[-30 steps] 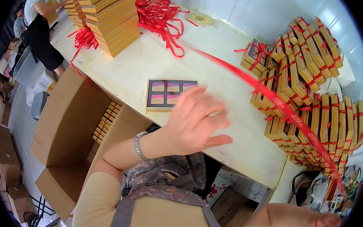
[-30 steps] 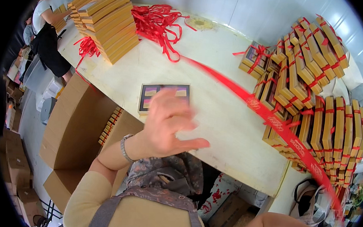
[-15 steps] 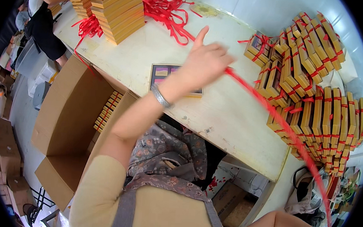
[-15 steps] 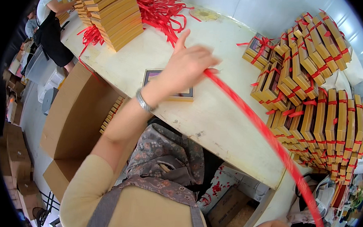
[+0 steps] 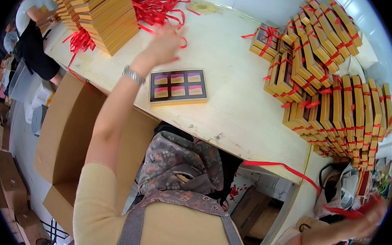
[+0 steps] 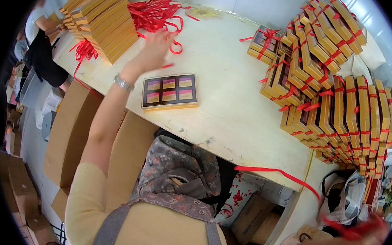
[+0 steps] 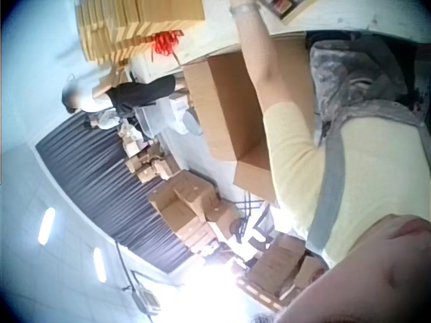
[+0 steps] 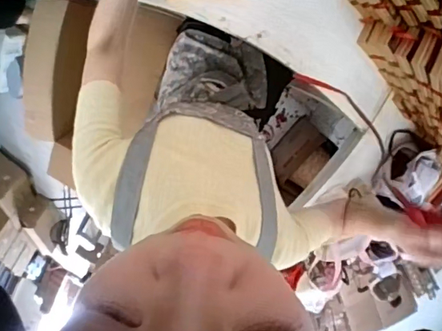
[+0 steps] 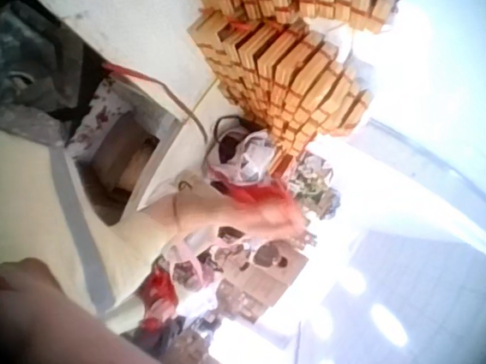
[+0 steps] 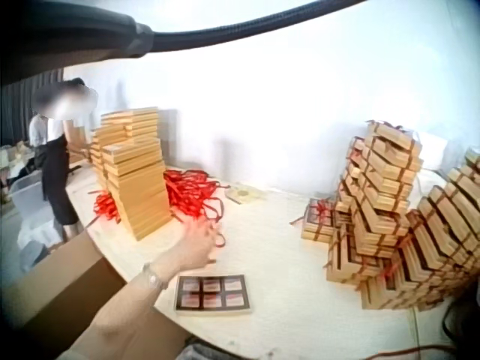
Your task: The person ties red ribbons around small rectangular boxes at a workbench. They repeatedly pick up a box, wrap a red ribbon around it, tie a knot, and place the finished box into a stack on the right side of the table.
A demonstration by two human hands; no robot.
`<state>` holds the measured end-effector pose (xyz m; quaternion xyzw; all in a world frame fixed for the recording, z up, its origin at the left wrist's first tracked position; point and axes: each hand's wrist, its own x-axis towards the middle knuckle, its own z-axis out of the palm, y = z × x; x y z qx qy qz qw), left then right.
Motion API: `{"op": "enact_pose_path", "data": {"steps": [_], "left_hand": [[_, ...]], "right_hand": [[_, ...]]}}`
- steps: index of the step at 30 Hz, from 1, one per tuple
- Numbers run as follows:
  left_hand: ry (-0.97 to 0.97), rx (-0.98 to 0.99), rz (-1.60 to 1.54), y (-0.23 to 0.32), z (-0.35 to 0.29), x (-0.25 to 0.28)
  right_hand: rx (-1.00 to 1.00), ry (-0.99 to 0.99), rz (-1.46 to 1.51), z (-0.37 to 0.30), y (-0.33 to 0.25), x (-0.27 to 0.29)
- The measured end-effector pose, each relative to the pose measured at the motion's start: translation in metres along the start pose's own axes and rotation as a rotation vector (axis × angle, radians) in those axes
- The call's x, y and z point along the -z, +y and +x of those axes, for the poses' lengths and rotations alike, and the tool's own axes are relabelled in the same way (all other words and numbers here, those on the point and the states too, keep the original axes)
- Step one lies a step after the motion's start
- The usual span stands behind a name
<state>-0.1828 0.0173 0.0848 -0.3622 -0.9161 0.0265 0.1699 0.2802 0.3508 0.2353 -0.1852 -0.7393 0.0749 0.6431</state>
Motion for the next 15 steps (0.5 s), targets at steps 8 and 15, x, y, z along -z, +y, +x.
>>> {"op": "enact_pose_path", "data": {"steps": [8, 15], "left_hand": [[-0.441, 0.096, -2.273, 0.165, -0.142, 0.084], [-0.094, 0.813, -1.839, 0.108, -0.181, 0.017]], "right_hand": [[0.367, -1.168, 0.628, -0.074, -0.169, -0.261], [0.819, -0.86, 0.395, -0.114, -0.159, -0.431]]}}
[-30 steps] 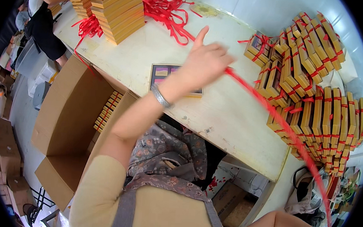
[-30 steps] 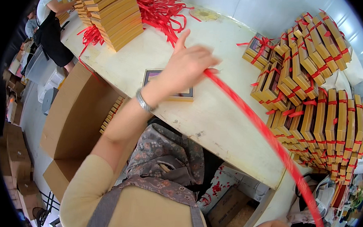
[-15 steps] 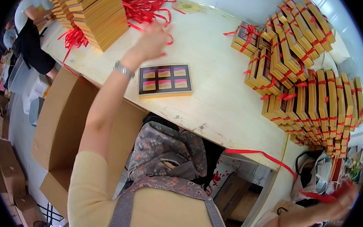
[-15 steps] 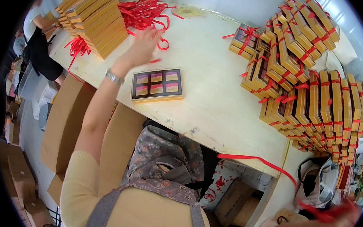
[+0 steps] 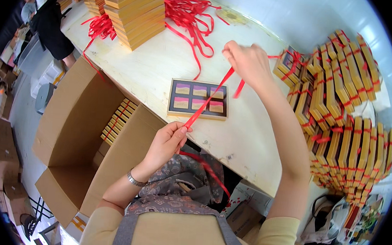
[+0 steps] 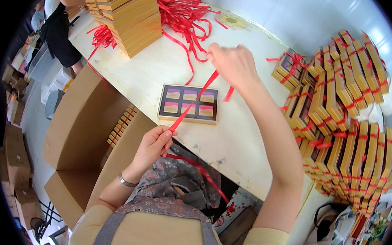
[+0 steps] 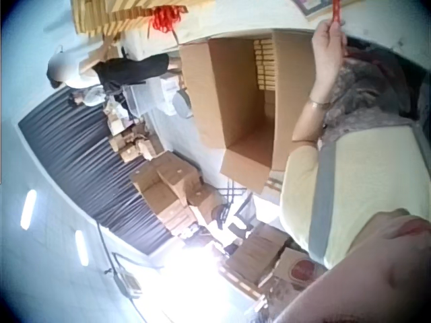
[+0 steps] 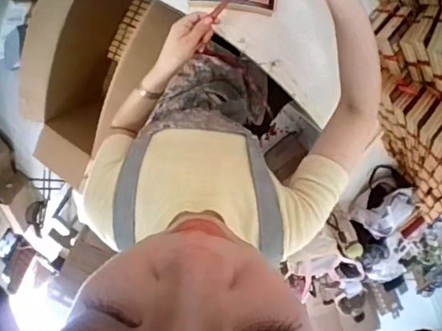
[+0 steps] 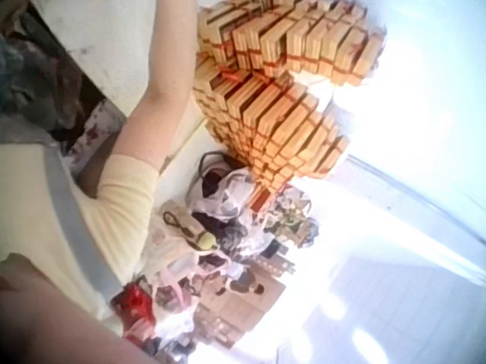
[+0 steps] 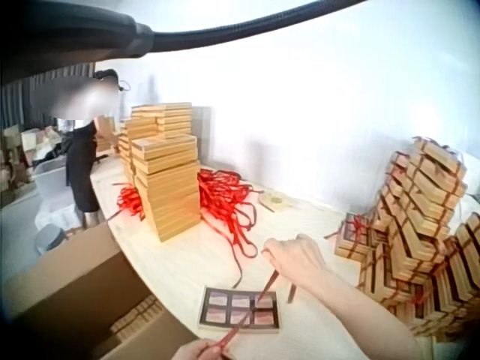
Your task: The person ties red ribbons around small rectangular boxes at a workbench. They repeatedly pick up a box, wrap a red ribbon around it, tie a knot, and place the finished box into a stack on the right side of the table.
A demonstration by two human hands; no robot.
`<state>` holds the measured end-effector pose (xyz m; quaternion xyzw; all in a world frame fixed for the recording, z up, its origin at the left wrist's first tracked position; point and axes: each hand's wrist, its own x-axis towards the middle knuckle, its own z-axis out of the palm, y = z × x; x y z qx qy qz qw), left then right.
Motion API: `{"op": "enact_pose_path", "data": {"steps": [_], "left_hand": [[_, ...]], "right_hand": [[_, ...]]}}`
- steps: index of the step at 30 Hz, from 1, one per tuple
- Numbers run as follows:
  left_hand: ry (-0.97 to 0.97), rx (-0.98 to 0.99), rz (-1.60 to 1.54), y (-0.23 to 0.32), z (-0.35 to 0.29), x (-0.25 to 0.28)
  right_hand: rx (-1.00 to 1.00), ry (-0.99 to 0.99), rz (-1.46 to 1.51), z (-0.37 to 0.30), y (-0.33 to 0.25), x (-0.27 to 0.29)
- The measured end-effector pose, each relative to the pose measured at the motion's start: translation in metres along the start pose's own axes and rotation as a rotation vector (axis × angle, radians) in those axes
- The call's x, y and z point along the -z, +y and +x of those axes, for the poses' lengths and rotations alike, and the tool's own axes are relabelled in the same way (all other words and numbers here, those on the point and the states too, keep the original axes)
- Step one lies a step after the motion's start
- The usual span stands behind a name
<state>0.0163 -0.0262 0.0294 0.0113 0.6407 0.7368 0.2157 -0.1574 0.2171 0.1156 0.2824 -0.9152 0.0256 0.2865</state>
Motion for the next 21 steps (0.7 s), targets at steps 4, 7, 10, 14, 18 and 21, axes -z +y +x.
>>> {"op": "enact_pose_path", "data": {"steps": [4, 7, 10, 14, 18, 21], "left_hand": [[0.162, 0.002, -0.041, -0.002, 0.019, -0.002], [0.144, -0.03, -0.007, -0.001, 0.025, 0.005], [0.224, -0.255, 0.296, -0.015, 0.028, 0.001], [0.193, -0.067, 0.214, -0.004, 0.016, -0.002], [0.26, 0.074, -0.043, -0.016, 0.027, -0.008], [0.349, 0.169, -0.277, -0.02, 0.039, -0.006]], "right_hand": [[0.153, 0.108, 0.013, 0.019, -0.005, -0.035], [0.267, -0.406, 0.893, -0.025, -0.064, -0.041], [0.23, -0.796, 0.962, -0.023, -0.076, -0.02], [-0.037, -1.06, 1.063, -0.01, -0.05, -0.033], [0.187, -0.526, 0.685, 0.004, -0.032, -0.068], [-0.004, -0.614, 0.775, 0.001, -0.039, -0.079]]}}
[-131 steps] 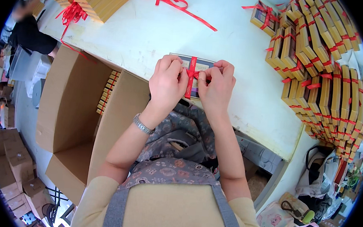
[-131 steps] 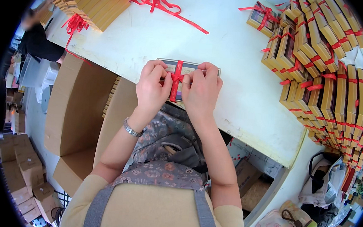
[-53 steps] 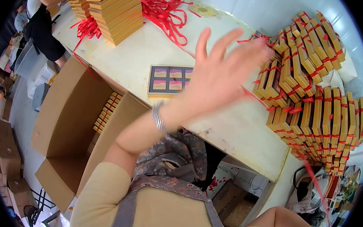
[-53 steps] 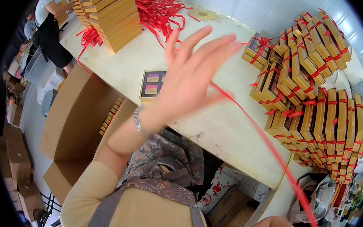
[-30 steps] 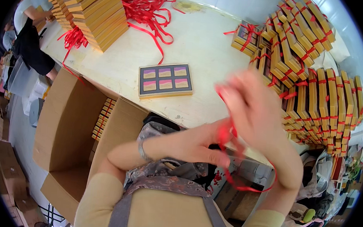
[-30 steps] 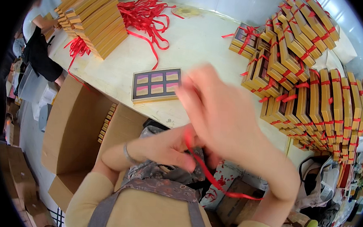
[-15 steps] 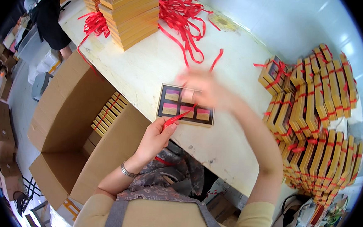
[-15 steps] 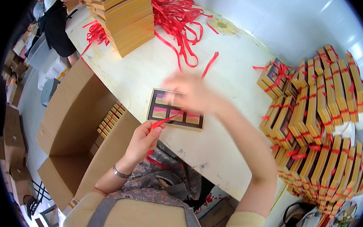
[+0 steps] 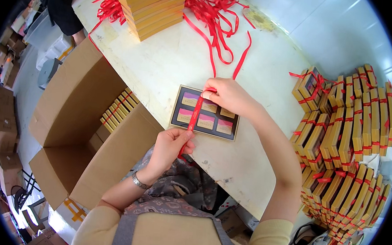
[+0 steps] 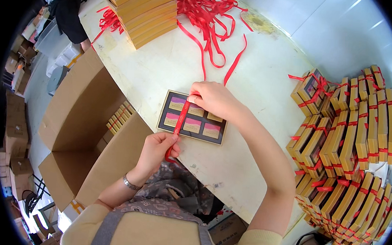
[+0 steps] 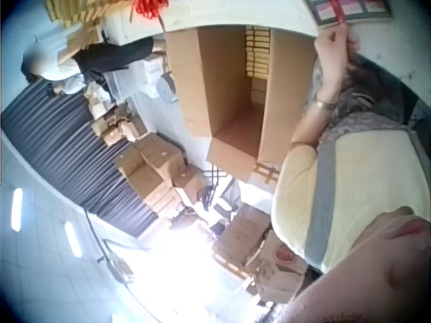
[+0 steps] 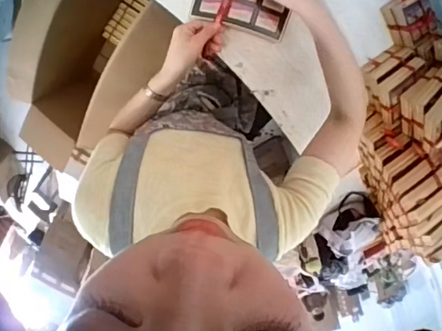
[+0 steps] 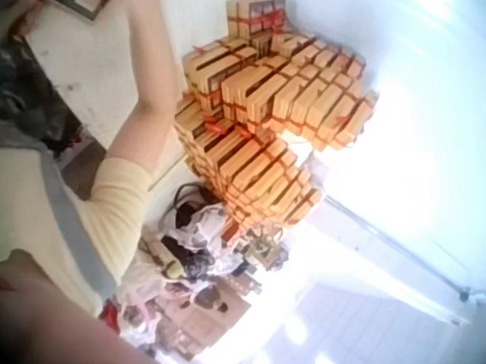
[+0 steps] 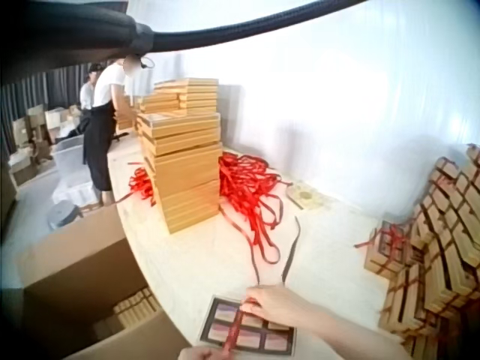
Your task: The person ties red ribbons around small rectangular boxes at a workbench. They repeatedly pick up a box, wrap a red ribbon around it, tie a knot, and place the finished box into a stack on the right side of the table.
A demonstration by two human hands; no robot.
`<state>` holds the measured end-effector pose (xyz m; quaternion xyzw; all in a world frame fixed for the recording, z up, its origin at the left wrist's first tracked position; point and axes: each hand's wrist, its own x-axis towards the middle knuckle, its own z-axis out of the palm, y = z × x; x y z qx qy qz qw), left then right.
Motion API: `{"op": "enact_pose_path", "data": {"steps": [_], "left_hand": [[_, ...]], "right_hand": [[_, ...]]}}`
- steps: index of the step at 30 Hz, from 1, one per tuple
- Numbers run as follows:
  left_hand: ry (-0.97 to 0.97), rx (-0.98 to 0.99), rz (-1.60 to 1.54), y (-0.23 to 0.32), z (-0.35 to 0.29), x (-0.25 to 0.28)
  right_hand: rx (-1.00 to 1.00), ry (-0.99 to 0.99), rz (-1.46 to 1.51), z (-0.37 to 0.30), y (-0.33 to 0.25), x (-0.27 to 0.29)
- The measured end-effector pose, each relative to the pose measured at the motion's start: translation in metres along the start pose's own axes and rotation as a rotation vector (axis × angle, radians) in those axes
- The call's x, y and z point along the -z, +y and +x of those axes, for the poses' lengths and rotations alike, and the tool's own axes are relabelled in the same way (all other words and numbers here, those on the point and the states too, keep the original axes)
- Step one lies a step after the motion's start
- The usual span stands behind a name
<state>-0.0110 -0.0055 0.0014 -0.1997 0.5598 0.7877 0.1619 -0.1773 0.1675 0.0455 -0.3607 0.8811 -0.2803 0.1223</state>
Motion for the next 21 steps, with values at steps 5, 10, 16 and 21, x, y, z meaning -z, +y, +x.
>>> {"op": "enact_pose_path", "data": {"steps": [5, 10, 16, 21], "left_hand": [[-0.029, 0.187, 0.086, 0.001, -0.017, 0.031], [-0.192, 0.271, 0.204, -0.011, -0.039, 0.081], [-0.467, 0.046, 0.509, -0.035, -0.058, 0.14], [-0.899, -0.286, 0.707, 0.005, -0.086, 0.135]], "right_hand": [[-0.12, 0.214, 0.058, -0.054, -0.024, -0.041], [-0.253, 0.438, 0.16, -0.121, -0.08, -0.095], [-0.315, 0.184, 0.474, -0.189, -0.119, -0.104], [-0.105, 0.11, 0.353, -0.235, -0.136, -0.101]]}}
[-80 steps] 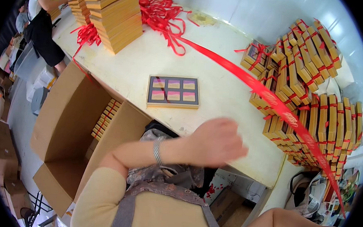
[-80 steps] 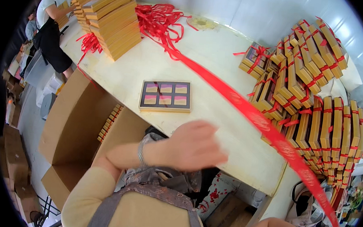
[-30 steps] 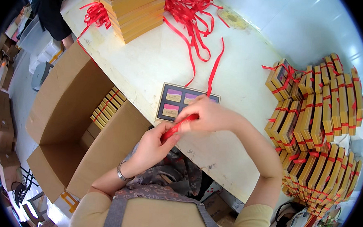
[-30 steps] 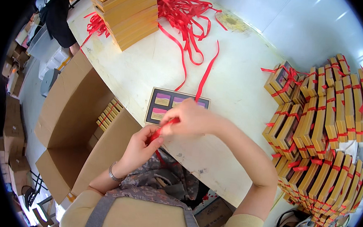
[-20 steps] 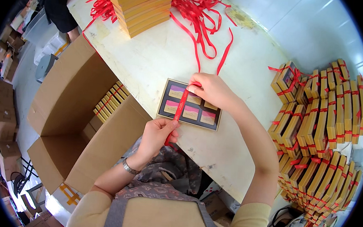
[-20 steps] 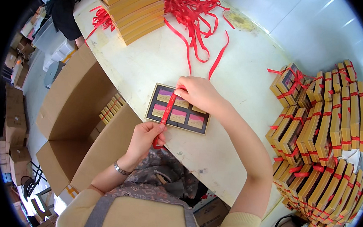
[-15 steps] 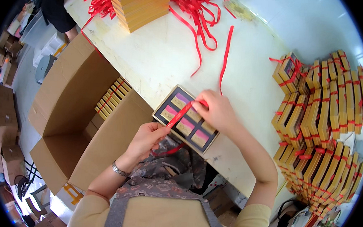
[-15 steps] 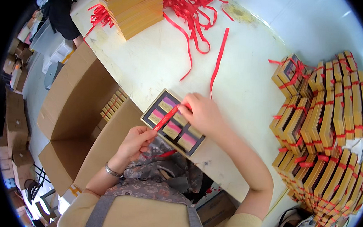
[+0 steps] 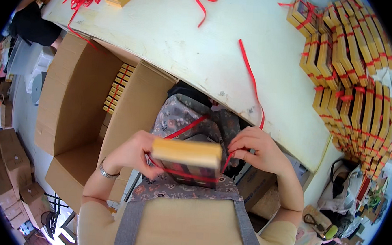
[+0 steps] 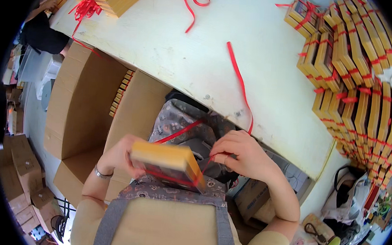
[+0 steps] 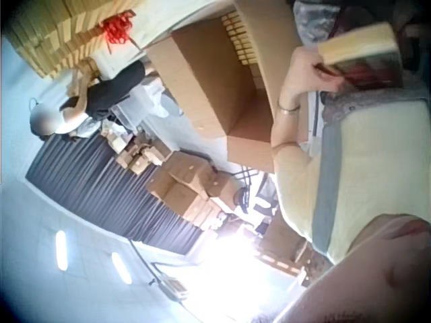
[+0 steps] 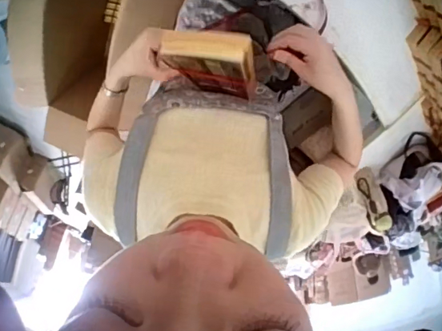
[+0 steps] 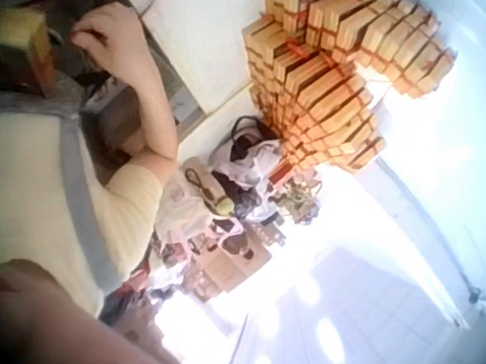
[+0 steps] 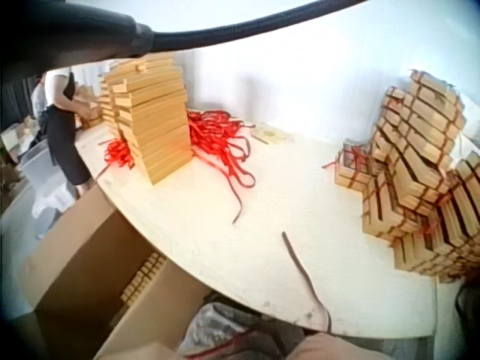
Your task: The person ties red ribbons around small rectangular boxes at a workbench. They repeatedly pick up a box, wrap a red ribbon around it, tie a knot, and place the finished box into a stack on the right side of the table.
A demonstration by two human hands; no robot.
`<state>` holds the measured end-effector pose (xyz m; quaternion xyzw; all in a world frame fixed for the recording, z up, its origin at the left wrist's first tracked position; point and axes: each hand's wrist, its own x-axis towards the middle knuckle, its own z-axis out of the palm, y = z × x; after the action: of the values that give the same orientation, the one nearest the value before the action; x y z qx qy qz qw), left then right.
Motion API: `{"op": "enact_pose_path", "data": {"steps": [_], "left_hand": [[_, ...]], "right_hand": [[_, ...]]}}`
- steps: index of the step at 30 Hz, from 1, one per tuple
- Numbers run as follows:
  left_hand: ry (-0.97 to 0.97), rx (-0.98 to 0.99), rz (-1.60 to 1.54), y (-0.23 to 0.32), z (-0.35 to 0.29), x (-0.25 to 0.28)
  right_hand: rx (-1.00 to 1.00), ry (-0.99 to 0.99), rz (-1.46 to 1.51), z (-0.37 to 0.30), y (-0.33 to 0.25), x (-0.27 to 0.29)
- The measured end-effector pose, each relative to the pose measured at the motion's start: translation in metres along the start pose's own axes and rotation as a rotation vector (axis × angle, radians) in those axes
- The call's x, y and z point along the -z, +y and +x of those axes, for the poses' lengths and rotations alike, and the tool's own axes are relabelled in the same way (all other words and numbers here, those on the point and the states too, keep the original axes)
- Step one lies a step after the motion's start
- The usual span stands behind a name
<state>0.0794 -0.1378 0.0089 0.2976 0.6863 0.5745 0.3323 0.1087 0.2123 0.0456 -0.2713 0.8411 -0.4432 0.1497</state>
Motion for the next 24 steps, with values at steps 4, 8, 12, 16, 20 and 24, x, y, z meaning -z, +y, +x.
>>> {"op": "enact_pose_path", "data": {"steps": [4, 8, 12, 16, 20, 24], "left_hand": [[-0.271, -0.354, 0.467, 0.047, 0.024, -0.019], [-0.387, -0.546, 0.708, 0.059, 0.012, -0.026], [-0.492, -0.502, 0.817, 0.08, 0.011, -0.021], [-0.494, -0.383, 0.625, 0.074, 0.022, -0.008], [-0.415, -0.268, 0.649, 0.08, 0.031, 0.0], [-0.333, -0.334, 0.66, 0.078, 0.033, -0.008]], "right_hand": [[0.206, -0.183, 0.401, -0.002, -0.002, -0.051], [0.239, -0.091, 0.409, -0.032, -0.022, -0.07], [0.207, -0.093, 0.364, -0.042, -0.028, -0.072], [0.187, -0.108, 0.35, -0.044, -0.029, -0.069], [0.197, -0.114, 0.252, -0.04, -0.027, -0.069], [0.167, -0.127, 0.309, -0.038, -0.028, -0.065]]}}
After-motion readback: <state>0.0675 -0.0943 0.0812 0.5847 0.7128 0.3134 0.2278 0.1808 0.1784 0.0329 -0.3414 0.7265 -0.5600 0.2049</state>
